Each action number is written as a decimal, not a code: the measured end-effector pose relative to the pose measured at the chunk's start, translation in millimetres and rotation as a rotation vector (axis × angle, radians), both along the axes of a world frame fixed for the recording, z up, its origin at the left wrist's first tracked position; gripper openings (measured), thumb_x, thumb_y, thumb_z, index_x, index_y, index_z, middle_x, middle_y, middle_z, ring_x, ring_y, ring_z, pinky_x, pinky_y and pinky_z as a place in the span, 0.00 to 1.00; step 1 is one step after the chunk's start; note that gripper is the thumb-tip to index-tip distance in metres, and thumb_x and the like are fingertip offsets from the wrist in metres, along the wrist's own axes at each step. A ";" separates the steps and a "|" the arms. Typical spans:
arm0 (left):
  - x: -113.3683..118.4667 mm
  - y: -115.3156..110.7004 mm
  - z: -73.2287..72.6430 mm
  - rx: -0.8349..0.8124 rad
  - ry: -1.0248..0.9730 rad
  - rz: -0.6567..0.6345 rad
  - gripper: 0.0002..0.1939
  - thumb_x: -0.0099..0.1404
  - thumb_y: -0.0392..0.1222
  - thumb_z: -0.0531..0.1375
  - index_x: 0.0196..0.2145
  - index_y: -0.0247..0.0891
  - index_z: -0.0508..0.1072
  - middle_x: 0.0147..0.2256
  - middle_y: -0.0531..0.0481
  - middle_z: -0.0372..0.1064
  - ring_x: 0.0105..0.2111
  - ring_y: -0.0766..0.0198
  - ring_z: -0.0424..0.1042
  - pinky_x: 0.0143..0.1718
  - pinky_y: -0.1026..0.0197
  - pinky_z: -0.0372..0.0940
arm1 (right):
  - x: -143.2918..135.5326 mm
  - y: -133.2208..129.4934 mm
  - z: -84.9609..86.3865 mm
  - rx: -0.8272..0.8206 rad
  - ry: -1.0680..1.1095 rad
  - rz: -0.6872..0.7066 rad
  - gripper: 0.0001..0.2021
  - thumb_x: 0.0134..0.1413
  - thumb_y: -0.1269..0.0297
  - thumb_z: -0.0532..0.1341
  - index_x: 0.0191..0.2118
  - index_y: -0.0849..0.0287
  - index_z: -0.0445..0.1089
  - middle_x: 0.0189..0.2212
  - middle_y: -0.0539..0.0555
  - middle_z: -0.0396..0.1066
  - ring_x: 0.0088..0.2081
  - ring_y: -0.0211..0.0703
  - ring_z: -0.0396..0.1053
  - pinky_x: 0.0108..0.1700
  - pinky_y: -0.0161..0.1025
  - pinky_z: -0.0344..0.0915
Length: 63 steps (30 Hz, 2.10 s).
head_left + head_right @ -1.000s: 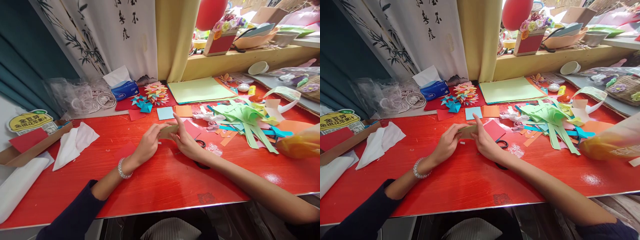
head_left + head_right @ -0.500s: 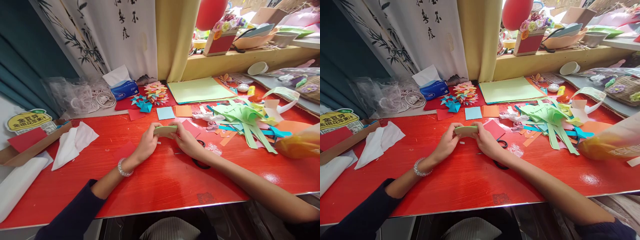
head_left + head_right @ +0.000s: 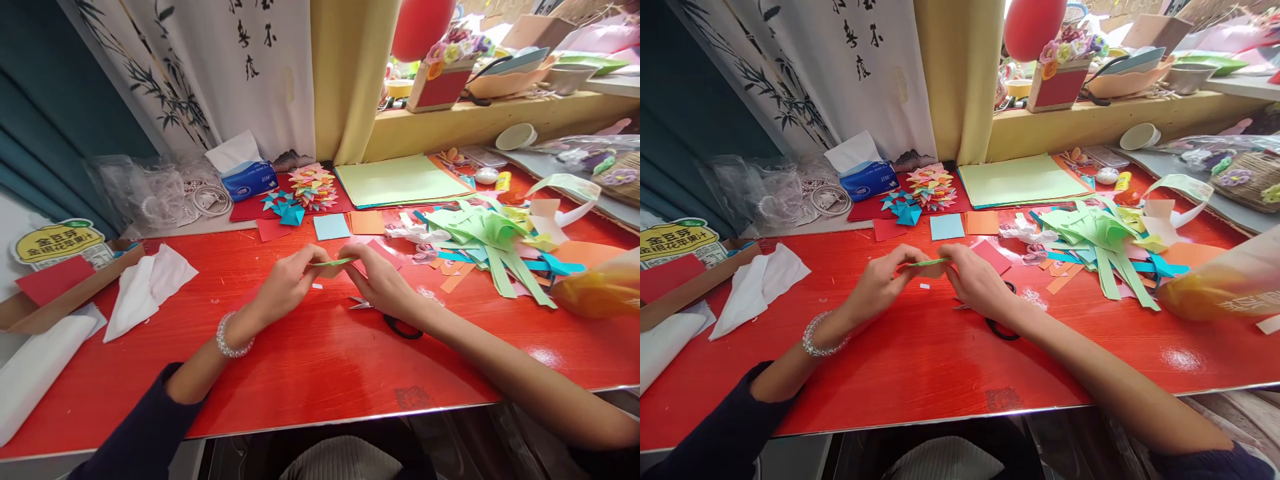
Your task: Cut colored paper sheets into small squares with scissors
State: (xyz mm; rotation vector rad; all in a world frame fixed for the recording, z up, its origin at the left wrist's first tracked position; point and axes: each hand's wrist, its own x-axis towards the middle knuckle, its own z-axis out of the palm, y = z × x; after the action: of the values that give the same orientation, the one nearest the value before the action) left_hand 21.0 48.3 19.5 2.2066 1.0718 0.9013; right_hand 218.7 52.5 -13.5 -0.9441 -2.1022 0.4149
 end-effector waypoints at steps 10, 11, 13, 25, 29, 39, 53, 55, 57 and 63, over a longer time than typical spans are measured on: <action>4.2 12.1 -26.6 -0.190 0.158 0.153 0.03 0.64 0.37 0.51 0.37 0.39 0.63 0.35 0.50 0.65 0.37 0.60 0.63 0.38 0.59 0.61 | -8.9 2.7 -19.1 -0.371 -0.006 0.024 0.10 0.60 0.67 0.47 0.45 0.59 0.60 0.39 0.59 0.69 0.39 0.47 0.68 0.42 0.48 0.66; 2.8 14.0 -27.4 -0.132 0.221 0.165 0.04 0.63 0.36 0.52 0.36 0.38 0.65 0.35 0.49 0.66 0.38 0.59 0.62 0.40 0.57 0.60 | -8.3 3.7 -19.9 -0.337 -0.043 0.029 0.12 0.60 0.69 0.46 0.46 0.60 0.60 0.41 0.60 0.69 0.41 0.48 0.67 0.42 0.48 0.66; 0.0 16.4 -26.3 -0.047 0.278 0.155 0.05 0.63 0.36 0.53 0.36 0.38 0.67 0.36 0.48 0.67 0.39 0.57 0.61 0.42 0.56 0.58 | -6.7 5.1 -19.1 -0.223 -0.077 0.035 0.14 0.60 0.71 0.45 0.49 0.60 0.61 0.47 0.62 0.66 0.47 0.49 0.65 0.47 0.49 0.64; -3.7 15.7 -25.1 -0.284 0.101 0.080 0.07 0.62 0.40 0.54 0.36 0.38 0.69 0.29 0.53 0.69 0.29 0.65 0.66 0.32 0.64 0.58 | -1.6 9.7 -19.1 -0.104 -0.244 -0.042 0.11 0.59 0.74 0.48 0.35 0.60 0.67 0.34 0.59 0.67 0.41 0.49 0.61 0.42 0.46 0.62; -3.5 15.9 -27.0 -0.278 0.079 0.092 0.05 0.62 0.40 0.54 0.34 0.38 0.69 0.26 0.55 0.66 0.26 0.66 0.65 0.29 0.64 0.57 | -3.2 8.0 -18.5 -0.117 -0.240 -0.042 0.12 0.58 0.76 0.48 0.34 0.60 0.67 0.34 0.59 0.68 0.38 0.48 0.60 0.41 0.45 0.62; -1.7 18.0 -24.2 -0.331 -0.101 0.068 0.08 0.59 0.40 0.58 0.37 0.37 0.71 0.35 0.50 0.71 0.34 0.64 0.68 0.35 0.62 0.62 | -1.9 3.6 -5.4 -0.320 -0.014 -0.141 0.10 0.58 0.67 0.51 0.29 0.61 0.68 0.26 0.54 0.67 0.30 0.42 0.63 0.32 0.39 0.58; -30.1 26.3 13.2 -0.730 -0.117 -0.006 0.08 0.55 0.43 0.61 0.32 0.37 0.70 0.21 0.56 0.61 0.16 0.74 0.52 0.16 0.68 0.48 | 2.6 4.4 16.3 -0.938 0.290 0.045 0.13 0.50 0.55 0.60 0.33 0.61 0.66 0.13 0.44 0.59 0.14 0.31 0.56 0.17 0.31 0.47; -41.5 37.5 8.7 -0.670 -0.053 0.109 0.11 0.56 0.47 0.60 0.32 0.37 0.71 0.21 0.54 0.62 0.17 0.73 0.55 0.18 0.67 0.50 | 2.6 4.8 15.0 -0.982 0.248 0.046 0.12 0.50 0.56 0.60 0.30 0.61 0.65 0.11 0.44 0.58 0.13 0.30 0.55 0.16 0.31 0.45; -56.2 55.0 -0.8 -0.502 -0.011 0.389 0.12 0.57 0.49 0.59 0.32 0.37 0.71 0.24 0.52 0.65 0.19 0.72 0.57 0.19 0.67 0.52 | 1.8 4.7 13.1 -0.999 0.225 0.026 0.13 0.51 0.55 0.59 0.32 0.61 0.66 0.11 0.44 0.58 0.13 0.31 0.55 0.16 0.30 0.45; -90.2 111.6 -28.9 -0.373 0.053 0.734 0.16 0.57 0.45 0.58 0.40 0.34 0.63 0.25 0.51 0.66 0.17 0.69 0.57 0.19 0.65 0.50 | -1.4 1.8 10.5 -0.978 0.144 0.054 0.12 0.54 0.55 0.57 0.30 0.60 0.64 0.11 0.45 0.61 0.14 0.31 0.56 0.18 0.30 0.50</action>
State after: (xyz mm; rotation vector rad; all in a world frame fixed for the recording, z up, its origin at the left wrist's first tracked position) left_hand -69.3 159.9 -9.3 1.5365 1.9539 0.8282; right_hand 217.3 54.3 -3.0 -1.3178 -1.7518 1.5676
